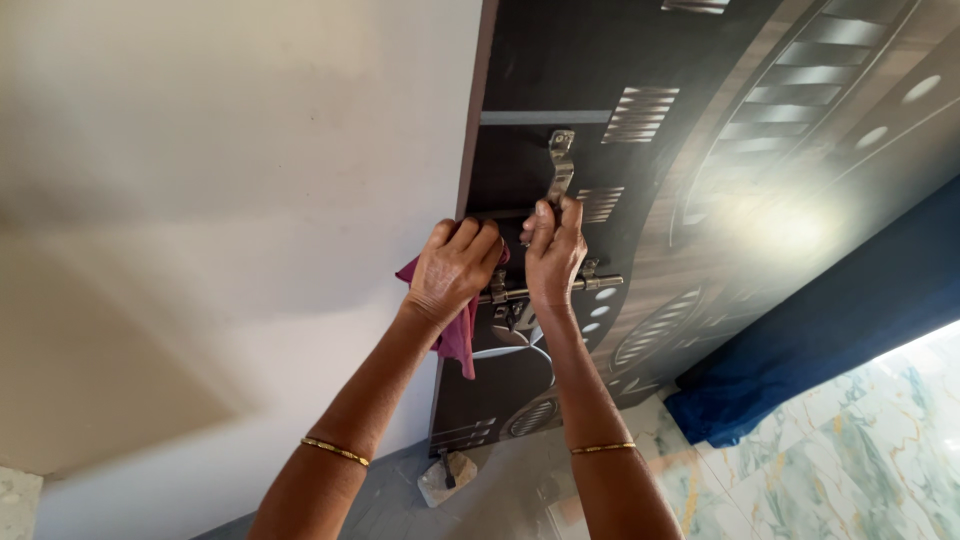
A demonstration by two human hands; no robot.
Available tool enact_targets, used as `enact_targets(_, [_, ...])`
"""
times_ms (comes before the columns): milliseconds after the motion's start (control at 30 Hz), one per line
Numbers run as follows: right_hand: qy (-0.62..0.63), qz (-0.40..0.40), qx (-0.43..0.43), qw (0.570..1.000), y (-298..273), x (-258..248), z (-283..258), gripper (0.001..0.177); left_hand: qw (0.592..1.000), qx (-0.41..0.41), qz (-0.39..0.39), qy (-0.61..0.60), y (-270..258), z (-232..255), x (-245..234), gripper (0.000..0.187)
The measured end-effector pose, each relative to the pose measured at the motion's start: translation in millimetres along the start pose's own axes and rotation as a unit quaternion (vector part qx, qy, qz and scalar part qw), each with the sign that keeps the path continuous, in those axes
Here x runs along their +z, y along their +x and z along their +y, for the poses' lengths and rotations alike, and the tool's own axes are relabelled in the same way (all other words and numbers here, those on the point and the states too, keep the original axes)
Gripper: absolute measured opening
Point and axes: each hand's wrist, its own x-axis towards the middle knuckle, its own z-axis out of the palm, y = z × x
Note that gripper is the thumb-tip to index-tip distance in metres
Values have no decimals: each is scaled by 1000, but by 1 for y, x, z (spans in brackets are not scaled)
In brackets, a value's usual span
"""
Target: The person wipes a decorative wooden door and its metal hardware using a purple cloth, covering the main panel and then cleaning the handles and latches.
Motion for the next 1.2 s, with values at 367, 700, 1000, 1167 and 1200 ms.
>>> enact_targets(367, [-3, 3, -18, 1000, 1, 1, 3, 22, 999, 28, -35, 24, 6, -3, -4, 5])
enact_targets(700, [-77, 36, -80, 993, 0, 1, 2, 21, 998, -35, 48, 24, 33, 1, -6, 14])
enact_targets(1000, [-36, 6, -29, 999, -3, -3, -1, 25, 999, -29, 22, -9, 11, 8, 6, 16])
enact_targets(1167, [-22, -6, -1, 1000, -1, -3, -3, 23, 999, -13, 35, -12, 4, 10, 11, 13])
enact_targets(1200, [-24, -4, -2, 1000, 0, -4, -4, 23, 999, -15, 31, -7, 3, 10, 12, 12])
